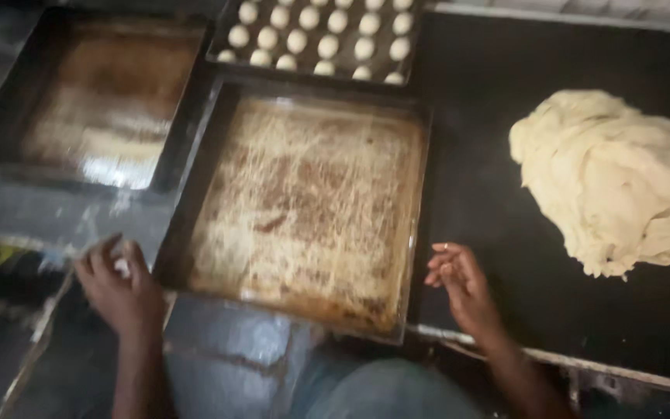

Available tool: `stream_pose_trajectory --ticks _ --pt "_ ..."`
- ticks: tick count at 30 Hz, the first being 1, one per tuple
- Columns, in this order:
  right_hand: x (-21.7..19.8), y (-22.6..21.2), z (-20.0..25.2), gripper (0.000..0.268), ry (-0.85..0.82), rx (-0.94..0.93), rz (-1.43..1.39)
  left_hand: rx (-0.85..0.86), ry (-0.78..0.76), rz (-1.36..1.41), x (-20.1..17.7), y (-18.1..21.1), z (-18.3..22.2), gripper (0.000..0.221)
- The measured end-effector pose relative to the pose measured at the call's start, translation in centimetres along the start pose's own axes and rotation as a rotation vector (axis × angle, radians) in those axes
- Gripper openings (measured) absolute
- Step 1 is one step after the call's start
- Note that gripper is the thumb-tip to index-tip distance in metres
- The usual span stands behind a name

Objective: The person shapes portions of dough by hand into small balls and places them onto metal baking trays.

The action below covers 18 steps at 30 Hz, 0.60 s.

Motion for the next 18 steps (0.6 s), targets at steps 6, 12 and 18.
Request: stream_pose_trajectory --ticks 6,12,18 --pt "-11.7 0.9 6.5 0.023 0.156 0.315 0.389 0.132 -0.190 0.140 5.3 11.6 5.1 0.035" --pt "-18.3 0.3 7.0 0.024 0.194 0.051 0.406 0.043 -0.875 -0.226 19.0 19.8 8.1 0.092" --pt "-16.4 -1.8 7.0 0.020 0.183 -0.070 0.681 0.185 -1.019 -0.434 25.5 23.8 10.4 0.098"
Point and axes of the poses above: each hand's wrist, its own z-axis away from the middle knuckle, its own x-axis out of the palm, y = z × x, the point moved 9 cm from there along -z, towards the middle knuckle, and after that the axes turned 7 degrees about -y, right-handed, at the moved point
